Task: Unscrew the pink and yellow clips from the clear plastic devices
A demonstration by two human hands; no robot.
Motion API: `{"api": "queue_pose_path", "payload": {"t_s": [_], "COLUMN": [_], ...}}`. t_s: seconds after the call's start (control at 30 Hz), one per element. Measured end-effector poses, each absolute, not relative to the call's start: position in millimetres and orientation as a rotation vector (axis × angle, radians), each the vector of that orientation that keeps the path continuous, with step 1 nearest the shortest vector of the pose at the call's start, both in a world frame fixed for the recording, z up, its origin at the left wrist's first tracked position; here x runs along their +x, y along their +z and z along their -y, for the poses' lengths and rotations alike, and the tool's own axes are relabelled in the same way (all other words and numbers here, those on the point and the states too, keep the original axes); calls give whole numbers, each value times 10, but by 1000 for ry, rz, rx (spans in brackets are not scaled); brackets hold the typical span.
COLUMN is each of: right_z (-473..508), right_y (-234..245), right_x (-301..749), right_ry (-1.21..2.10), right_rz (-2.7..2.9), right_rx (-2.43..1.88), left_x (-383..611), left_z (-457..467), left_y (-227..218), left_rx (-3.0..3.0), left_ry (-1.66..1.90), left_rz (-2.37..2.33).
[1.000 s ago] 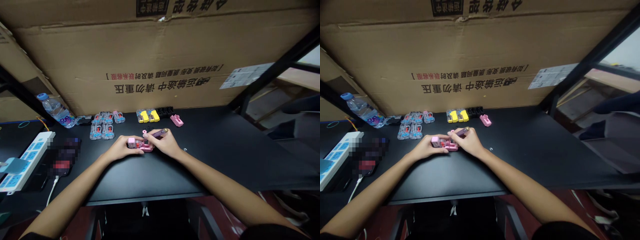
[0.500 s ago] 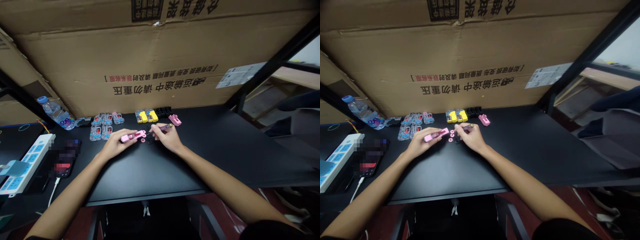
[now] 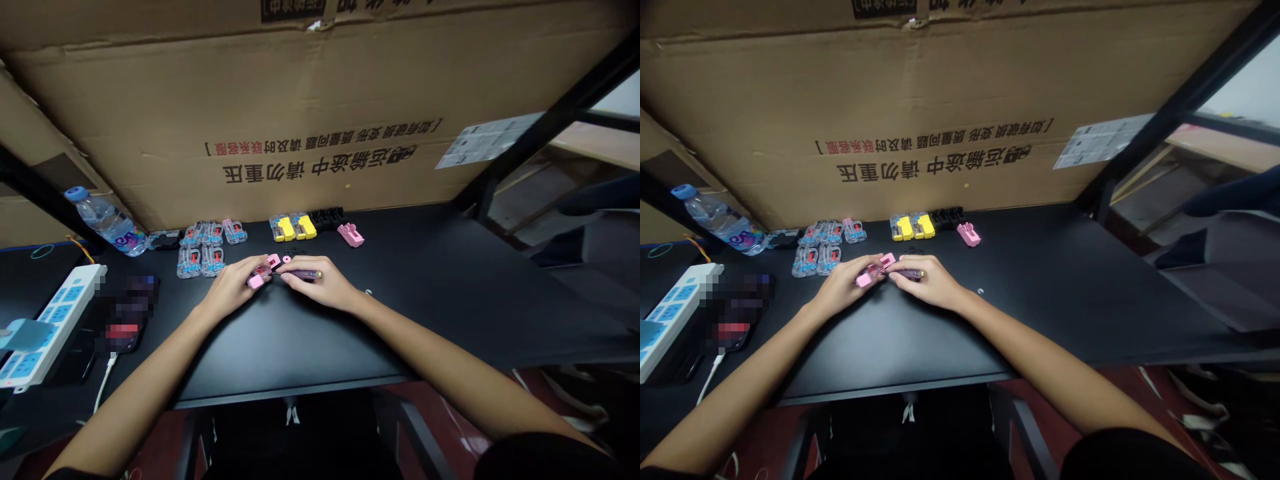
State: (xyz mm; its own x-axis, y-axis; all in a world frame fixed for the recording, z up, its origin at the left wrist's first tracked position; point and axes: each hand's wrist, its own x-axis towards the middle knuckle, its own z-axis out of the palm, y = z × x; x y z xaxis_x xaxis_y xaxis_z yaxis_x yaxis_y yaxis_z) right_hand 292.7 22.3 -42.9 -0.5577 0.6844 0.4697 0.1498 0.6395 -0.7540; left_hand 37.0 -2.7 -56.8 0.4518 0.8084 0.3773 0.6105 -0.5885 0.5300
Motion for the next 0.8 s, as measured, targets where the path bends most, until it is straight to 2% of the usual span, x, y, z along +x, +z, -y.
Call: {"api": "queue_pose_path", "payload": {"t_s": [0.2,0.63,0.8], "right_z": [-228,-177,-218], "right_y": [-429,-489,-462], "right_x": [2955,2861,2916], "right_ry": [755,864,750], "right_rz": [2189,1962,1968], "right_rx": [-571,-813,-871], "left_x": [373,477,446], "left_z": [33,62,83], "left_y": [-559,-586,-470], "left_rx": [2406,2517,2355], "left_ry": [821,751,876], "left_rz": [-1257,-1433,-1375]}}
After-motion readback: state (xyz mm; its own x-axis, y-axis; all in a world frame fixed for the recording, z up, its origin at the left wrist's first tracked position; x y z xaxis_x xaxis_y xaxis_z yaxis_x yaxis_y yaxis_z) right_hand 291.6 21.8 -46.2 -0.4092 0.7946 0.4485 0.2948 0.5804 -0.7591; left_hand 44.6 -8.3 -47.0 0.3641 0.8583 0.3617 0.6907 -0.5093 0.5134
